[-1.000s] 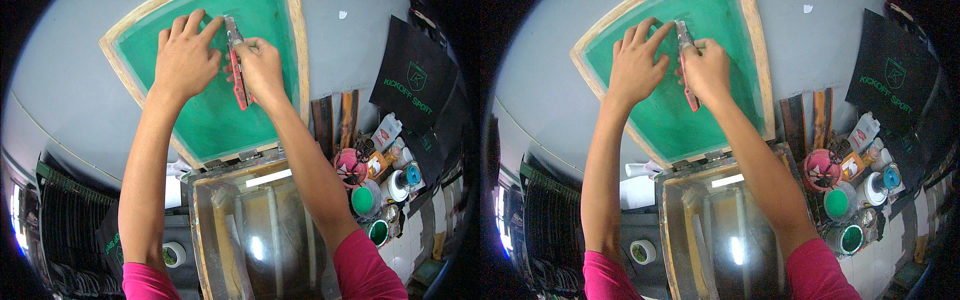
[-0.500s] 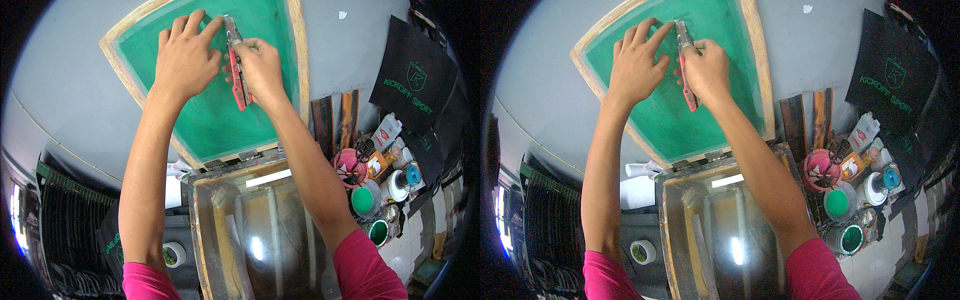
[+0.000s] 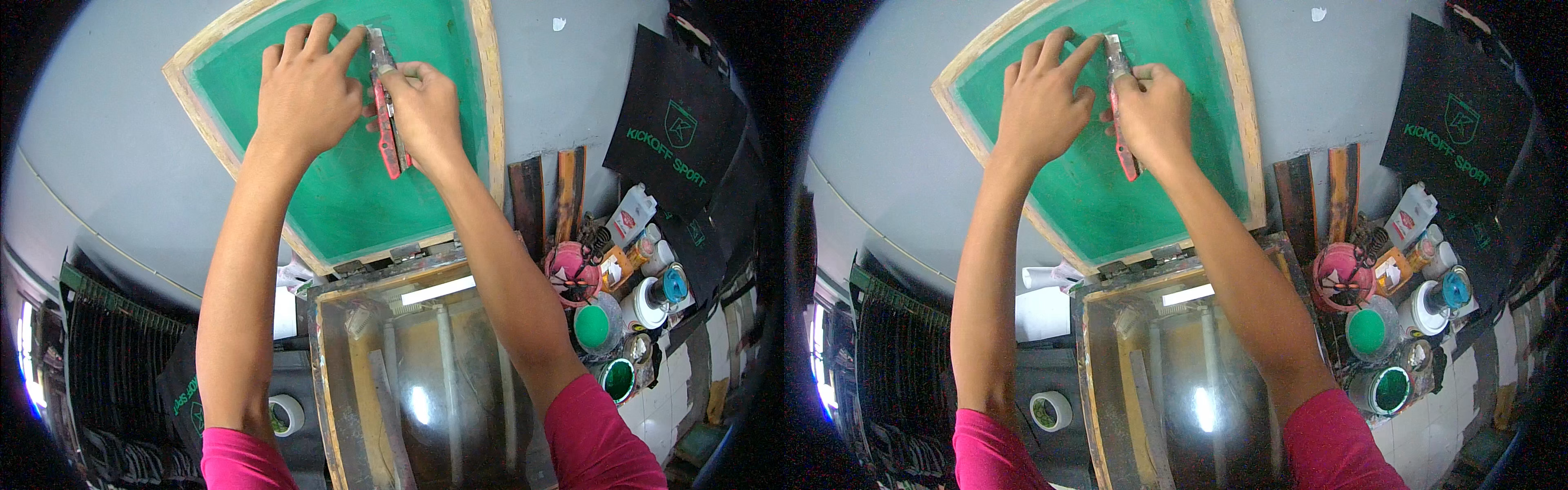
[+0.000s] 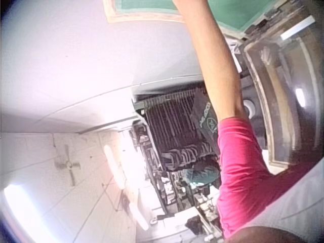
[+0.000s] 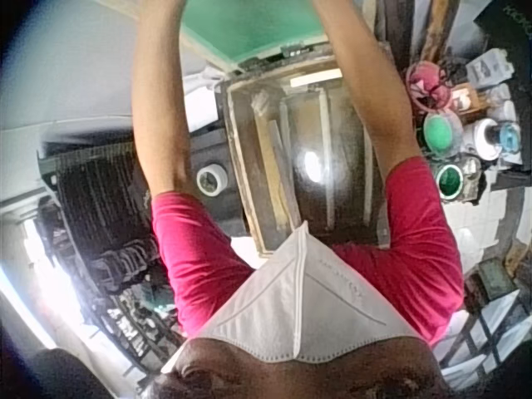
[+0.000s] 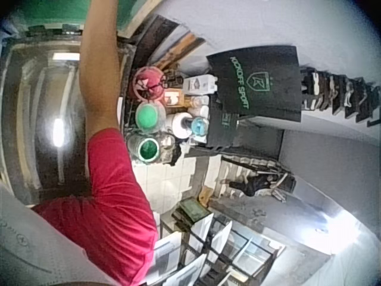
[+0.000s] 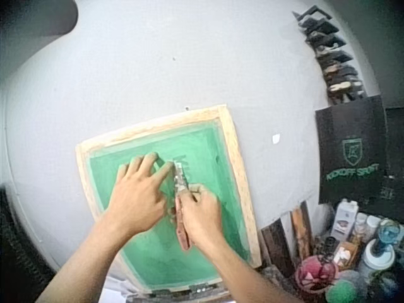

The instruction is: The person opens a wooden screen printing frame and applies masking tape to the edges of the mesh. They use a utility knife to cut the tape and scrape the surface of the frame. The person then uses a metal ruler to measure and cut additional tape on the frame.

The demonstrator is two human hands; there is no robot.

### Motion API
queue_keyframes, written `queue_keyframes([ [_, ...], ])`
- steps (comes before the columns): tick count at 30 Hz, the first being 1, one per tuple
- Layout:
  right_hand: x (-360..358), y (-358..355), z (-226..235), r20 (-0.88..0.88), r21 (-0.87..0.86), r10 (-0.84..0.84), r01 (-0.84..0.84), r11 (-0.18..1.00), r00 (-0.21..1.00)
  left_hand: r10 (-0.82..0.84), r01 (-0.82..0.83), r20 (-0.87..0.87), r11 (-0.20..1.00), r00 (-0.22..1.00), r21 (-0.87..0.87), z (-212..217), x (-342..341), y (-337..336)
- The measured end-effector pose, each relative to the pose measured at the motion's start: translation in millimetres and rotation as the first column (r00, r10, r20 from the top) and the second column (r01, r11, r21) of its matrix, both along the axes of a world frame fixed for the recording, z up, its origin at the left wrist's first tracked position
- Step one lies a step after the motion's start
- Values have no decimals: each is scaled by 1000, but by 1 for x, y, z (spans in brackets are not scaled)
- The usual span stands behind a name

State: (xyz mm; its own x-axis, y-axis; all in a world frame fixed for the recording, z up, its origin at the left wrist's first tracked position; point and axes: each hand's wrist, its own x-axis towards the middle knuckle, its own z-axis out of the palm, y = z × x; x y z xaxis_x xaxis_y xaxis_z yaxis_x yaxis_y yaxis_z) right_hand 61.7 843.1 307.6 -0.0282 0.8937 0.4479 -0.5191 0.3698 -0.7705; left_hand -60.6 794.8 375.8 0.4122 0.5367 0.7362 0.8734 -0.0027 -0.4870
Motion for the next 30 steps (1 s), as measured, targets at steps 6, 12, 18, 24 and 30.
queue_keyframes([
  [6,1,-1,0,25,26,-41,40,999,999,8,-8,0,1000,1000,4,0,1,1],
  [12,4,-4,2,61,26,-93,91,995,994,0,0,3,1000,1000,2,-1,1,-1],
  [18,6,-7,3,88,45,-130,126,991,988,5,-5,21,1000,1000,19,-6,5,-1],
  [24,11,-4,-1,86,50,-162,158,986,983,-1,0,29,1000,1000,31,-7,5,1],
  [30,37,10,-4,133,135,-219,201,970,967,-17,16,35,999,999,37,-9,3,0],
])
